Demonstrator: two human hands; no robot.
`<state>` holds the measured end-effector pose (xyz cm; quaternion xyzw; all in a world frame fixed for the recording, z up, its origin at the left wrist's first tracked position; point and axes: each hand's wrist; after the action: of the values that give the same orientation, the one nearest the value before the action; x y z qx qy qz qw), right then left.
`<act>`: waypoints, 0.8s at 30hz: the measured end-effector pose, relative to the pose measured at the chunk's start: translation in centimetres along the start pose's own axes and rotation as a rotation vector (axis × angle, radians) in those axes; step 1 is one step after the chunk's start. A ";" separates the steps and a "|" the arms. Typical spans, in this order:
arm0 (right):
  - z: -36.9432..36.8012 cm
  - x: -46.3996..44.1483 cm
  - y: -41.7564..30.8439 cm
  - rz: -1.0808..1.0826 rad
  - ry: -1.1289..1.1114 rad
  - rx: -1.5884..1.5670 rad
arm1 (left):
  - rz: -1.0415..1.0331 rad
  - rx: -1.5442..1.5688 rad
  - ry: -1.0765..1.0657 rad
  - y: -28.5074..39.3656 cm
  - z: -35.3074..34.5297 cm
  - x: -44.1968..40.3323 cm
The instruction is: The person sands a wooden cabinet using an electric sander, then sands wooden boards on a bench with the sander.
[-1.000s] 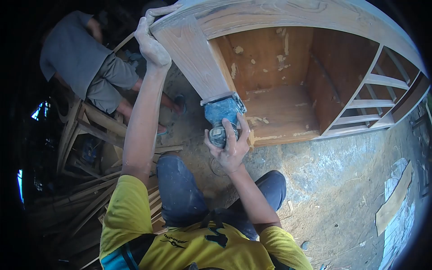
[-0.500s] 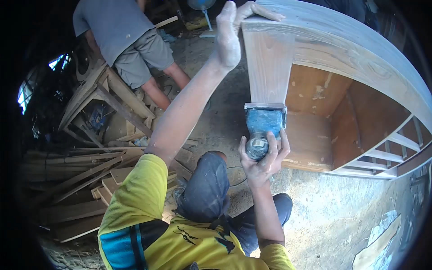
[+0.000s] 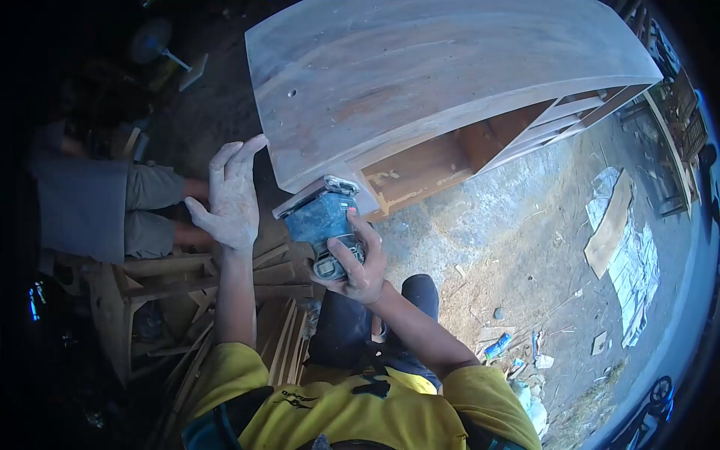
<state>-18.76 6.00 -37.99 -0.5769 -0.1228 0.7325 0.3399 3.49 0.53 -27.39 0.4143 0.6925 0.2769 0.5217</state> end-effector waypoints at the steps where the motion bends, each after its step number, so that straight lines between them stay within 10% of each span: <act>1: 0.4 -1.1 -0.7 -0.013 0.015 -0.005 | 0.007 0.027 0.195 0.6 0.2 0.8; 5: 4.2 -6.3 -4.1 -0.099 0.007 0.049 | 0.519 -0.241 0.610 0.1 5.8 12.3; 7: 8.9 -9.3 -5.8 -0.244 -0.025 0.227 | 0.971 -0.668 0.209 1.7 6.7 22.1; 10: 16.3 -9.6 -7.2 -0.514 -0.072 0.300 | 1.419 -0.289 -0.133 12.4 -1.7 24.1; 15: 27.9 -3.4 -5.7 -1.291 -0.082 0.276 | 1.013 0.177 -0.416 23.3 -11.0 11.5; 19: 35.0 5.6 0.8 -1.223 0.007 0.557 | 0.891 0.720 -0.840 26.8 -16.8 4.6; 24: 40.4 4.1 5.3 -1.570 0.133 0.453 | 0.831 0.346 -0.676 23.9 -19.3 -0.9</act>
<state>-58.55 13.29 -31.80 -0.2827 -0.3195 0.2526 0.8684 -8.01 12.74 -1.61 0.7974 0.3009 0.1933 0.4860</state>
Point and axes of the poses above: each hand's wrist, its own x-axis away from the middle knuckle, its own z-axis out of the back of the hand, y = z × x, and after that the axes turned 11 degrees about x, right-handed
